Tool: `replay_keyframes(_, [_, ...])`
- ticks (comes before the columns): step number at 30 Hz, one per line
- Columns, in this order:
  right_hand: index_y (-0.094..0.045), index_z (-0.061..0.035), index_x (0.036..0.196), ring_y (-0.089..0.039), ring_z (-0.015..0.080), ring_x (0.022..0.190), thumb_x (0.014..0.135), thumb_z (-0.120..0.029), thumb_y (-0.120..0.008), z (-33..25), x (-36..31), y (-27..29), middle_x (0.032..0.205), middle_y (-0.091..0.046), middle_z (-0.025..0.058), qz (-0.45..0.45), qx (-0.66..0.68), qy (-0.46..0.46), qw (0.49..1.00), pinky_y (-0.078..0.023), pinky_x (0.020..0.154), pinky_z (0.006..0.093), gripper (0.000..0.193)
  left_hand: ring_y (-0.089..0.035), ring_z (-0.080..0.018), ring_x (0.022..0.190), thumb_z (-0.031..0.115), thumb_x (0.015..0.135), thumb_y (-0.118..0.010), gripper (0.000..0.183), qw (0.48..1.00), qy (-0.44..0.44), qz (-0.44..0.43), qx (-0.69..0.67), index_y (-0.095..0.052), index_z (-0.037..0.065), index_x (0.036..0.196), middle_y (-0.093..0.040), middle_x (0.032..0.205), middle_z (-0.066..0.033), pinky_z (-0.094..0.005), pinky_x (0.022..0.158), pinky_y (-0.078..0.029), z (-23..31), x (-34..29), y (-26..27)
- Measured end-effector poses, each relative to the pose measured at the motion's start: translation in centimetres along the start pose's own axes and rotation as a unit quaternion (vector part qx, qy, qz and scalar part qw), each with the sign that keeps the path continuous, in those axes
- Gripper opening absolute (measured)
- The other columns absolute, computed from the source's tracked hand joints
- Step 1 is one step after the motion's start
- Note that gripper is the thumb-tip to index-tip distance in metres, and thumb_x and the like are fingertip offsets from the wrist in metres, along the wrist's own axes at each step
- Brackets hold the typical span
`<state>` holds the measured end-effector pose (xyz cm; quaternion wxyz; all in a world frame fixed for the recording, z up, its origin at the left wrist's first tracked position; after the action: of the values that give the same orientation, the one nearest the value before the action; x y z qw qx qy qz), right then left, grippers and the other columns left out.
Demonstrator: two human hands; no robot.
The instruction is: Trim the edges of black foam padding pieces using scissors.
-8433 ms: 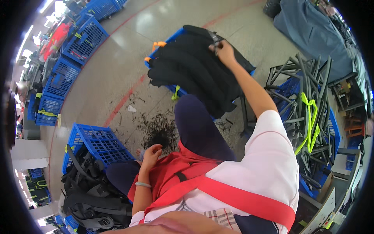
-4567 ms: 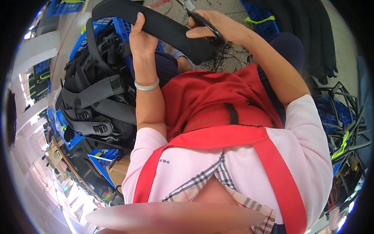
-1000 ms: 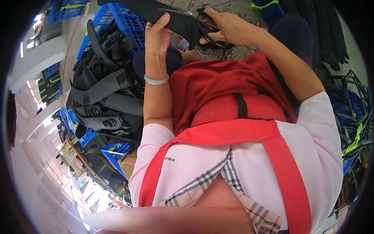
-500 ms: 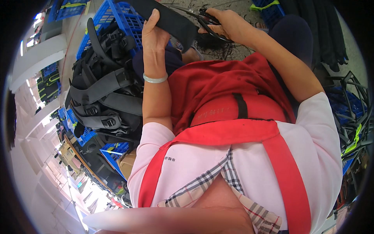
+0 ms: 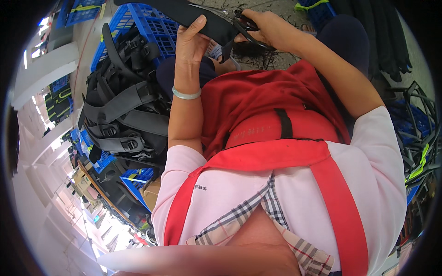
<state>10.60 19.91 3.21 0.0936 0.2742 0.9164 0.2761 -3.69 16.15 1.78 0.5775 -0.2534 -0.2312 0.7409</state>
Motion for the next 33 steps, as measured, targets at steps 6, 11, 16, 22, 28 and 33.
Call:
replay_keyframes(6, [-0.051,-0.0035,0.109,-0.060,0.0426,0.081,0.087,-0.024,-0.064,0.5,0.1,0.0,0.084,-0.062,0.0234,0.009,0.020,0.020,1.000,-0.046,0.065,0.0434,0.032,-0.061,-0.0254,0.101,0.008,0.085,-0.064,0.029,0.994,0.007,-0.007,-0.111,-0.059,0.005,0.114,-0.064,0.108,-0.0078,-0.0393,0.092,-0.048,1.6,1.0,2.1])
replay_keyframes(11, [-0.044,-0.0028,0.117,-0.059,0.0427,0.089,0.085,-0.015,-0.063,1.7,0.3,-0.2,0.093,-0.063,0.0227,0.043,-0.069,0.039,0.996,-0.048,0.073,0.0449,0.039,-0.063,-0.0223,0.096,0.003,0.083,-0.066,0.024,0.997,-0.043,-0.031,-0.052,-0.063,0.004,0.107,-0.065,0.103,-0.0075,-0.0354,0.090,-0.049,2.2,1.1,2.0])
replay_keyframes(16, [-0.037,-0.0044,0.122,-0.057,0.0437,0.095,0.082,-0.014,-0.066,1.5,0.4,-0.8,0.103,-0.060,0.0236,0.048,-0.061,0.024,0.997,-0.046,0.077,0.0448,0.051,-0.062,-0.0218,0.096,0.000,0.081,-0.068,0.025,0.997,-0.048,-0.001,-0.060,-0.064,0.005,0.105,-0.065,0.101,-0.0065,-0.0367,0.092,-0.049,1.7,0.7,2.2])
replay_keyframes(22, [-0.035,-0.0049,0.122,-0.056,0.0447,0.098,0.078,-0.014,-0.069,1.1,0.5,-0.7,0.106,-0.058,0.0240,0.029,-0.042,0.021,0.998,-0.046,0.078,0.0447,0.057,-0.065,-0.0206,0.088,-0.002,0.078,-0.070,0.020,0.996,-0.048,0.028,-0.073,-0.065,0.007,0.096,-0.066,0.094,-0.0059,-0.0358,0.084,-0.054,1.2,0.6,1.3])
replay_keyframes(28, [-0.036,-0.0044,0.122,-0.057,0.0437,0.090,0.077,-0.013,-0.069,1.0,0.1,-0.5,0.101,-0.060,0.0229,0.044,-0.054,0.038,0.997,-0.047,0.073,0.0438,0.056,-0.065,-0.0211,0.088,-0.002,0.079,-0.069,0.018,0.996,-0.045,0.031,-0.075,-0.065,0.006,0.094,-0.066,0.094,-0.0068,-0.0362,0.084,-0.054,0.5,0.7,0.5])
replay_keyframes(33, [-0.041,-0.0025,0.121,-0.058,0.0437,0.085,0.080,-0.011,-0.067,0.4,0.5,-1.1,0.091,-0.062,0.0232,-0.022,-0.005,-0.043,0.999,-0.047,0.071,0.0424,0.050,-0.059,-0.0236,0.106,0.001,0.083,-0.066,0.037,0.997,-0.038,0.009,-0.063,-0.056,0.004,0.118,-0.061,0.114,-0.0082,-0.0378,0.097,-0.047,0.9,0.3,1.2])
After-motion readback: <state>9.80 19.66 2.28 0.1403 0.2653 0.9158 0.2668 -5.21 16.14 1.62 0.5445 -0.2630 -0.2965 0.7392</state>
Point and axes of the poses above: each hand's wrist, its own x-axis towards the middle knuckle, its own y-axis out of the back of the hand, z = x × y, the point moved 10 cm from there along x, towards the middle knuckle
